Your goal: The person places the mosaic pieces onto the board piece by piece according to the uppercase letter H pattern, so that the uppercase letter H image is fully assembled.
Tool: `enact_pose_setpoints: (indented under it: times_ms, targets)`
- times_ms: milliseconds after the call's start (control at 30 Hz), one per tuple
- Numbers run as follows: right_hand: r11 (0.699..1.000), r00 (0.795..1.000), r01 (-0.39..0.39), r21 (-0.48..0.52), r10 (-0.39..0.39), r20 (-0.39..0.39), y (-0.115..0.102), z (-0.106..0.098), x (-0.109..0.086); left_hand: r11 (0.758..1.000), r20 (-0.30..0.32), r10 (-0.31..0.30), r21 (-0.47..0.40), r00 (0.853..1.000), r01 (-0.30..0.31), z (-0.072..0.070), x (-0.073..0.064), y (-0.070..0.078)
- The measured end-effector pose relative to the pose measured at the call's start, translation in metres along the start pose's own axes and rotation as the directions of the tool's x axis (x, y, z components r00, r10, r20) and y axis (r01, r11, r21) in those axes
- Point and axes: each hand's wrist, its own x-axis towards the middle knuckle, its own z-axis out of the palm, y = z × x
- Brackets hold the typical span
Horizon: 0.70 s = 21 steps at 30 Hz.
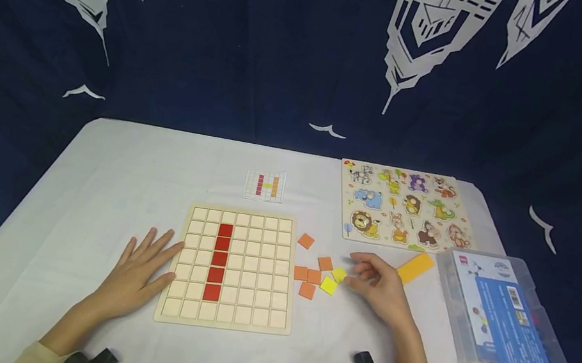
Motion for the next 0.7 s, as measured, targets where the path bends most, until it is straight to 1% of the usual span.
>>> enact_pose_setpoints:
  times_ms: [167,367,700]
  targets:
    - [1.0,1.0,-0.009,-0.019,0.009,0.018,0.008,0.006,0.002,1.0,0.0,0.002,0.006,1.0,-0.002,0.001,0.001,0.0]
    - [0.996,0.999,-0.031,-0.079,0.033,0.024,0.008,0.01,0.002,1.0,-0.001,0.0,0.01,1.0,0.0,0.002,0.0,-0.001]
    - [0.992,1.0,-0.012,-0.127,0.014,0.016,0.011,0.012,0.002,1.0,-0.008,0.009,0.009,1.0,-0.009,0.001,0.001,-0.001]
